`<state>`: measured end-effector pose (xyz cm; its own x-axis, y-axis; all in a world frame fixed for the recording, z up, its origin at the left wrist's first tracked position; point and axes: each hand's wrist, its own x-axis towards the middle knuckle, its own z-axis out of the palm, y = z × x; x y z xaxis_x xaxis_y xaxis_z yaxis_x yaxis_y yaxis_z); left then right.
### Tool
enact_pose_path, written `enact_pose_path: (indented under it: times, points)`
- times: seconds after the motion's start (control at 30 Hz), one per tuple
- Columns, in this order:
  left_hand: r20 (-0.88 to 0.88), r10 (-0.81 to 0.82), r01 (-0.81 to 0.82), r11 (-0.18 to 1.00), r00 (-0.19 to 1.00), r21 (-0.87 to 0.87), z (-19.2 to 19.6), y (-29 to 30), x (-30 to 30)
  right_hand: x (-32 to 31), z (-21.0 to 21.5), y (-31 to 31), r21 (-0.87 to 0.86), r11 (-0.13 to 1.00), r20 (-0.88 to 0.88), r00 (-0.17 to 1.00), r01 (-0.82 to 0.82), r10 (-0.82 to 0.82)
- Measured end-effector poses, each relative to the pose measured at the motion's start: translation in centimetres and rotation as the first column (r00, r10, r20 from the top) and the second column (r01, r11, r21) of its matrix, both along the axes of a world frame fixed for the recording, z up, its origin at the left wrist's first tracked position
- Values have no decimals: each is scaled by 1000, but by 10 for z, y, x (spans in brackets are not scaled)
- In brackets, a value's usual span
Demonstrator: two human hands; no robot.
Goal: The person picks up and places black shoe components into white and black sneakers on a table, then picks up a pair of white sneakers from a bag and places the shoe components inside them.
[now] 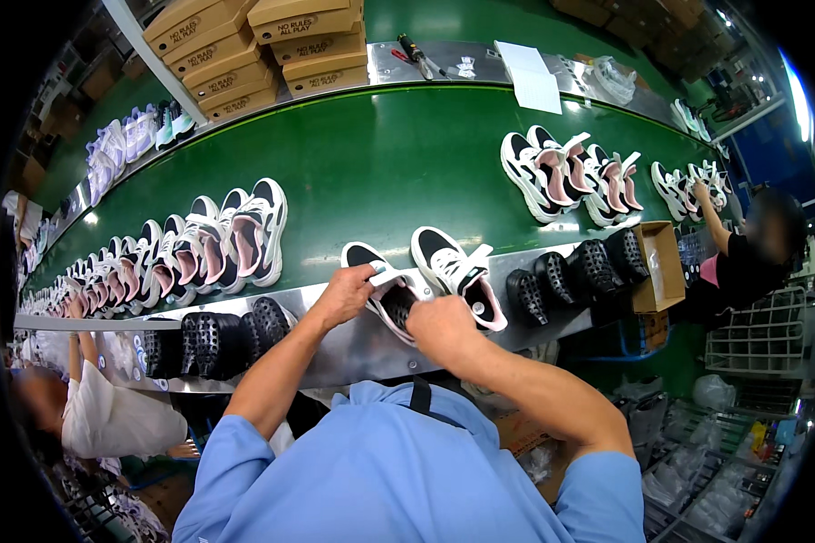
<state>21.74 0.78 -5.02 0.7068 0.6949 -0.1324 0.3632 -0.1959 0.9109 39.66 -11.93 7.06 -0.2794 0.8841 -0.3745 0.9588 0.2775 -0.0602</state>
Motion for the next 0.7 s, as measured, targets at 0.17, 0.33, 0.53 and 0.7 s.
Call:
enact_pose_path:
  times: [0.17,0.33,0.53,0.7]
  points:
    - [21,-72,71,996,997,46,-6,-5,12,-19,-82,-10,273,916,-55,955,295,-291]
    - [79,85,-97,984,993,152,-15,-8,-1,-28,-81,-28,178,830,-417,805,528,-422]
    - [-259,231,-237,972,938,12,6,-63,0,-5,-105,-19,57,744,-532,651,666,-541]
    - [-475,384,-383,918,792,104,-16,-82,17,-27,-127,-7,-139,644,-500,508,753,-702]
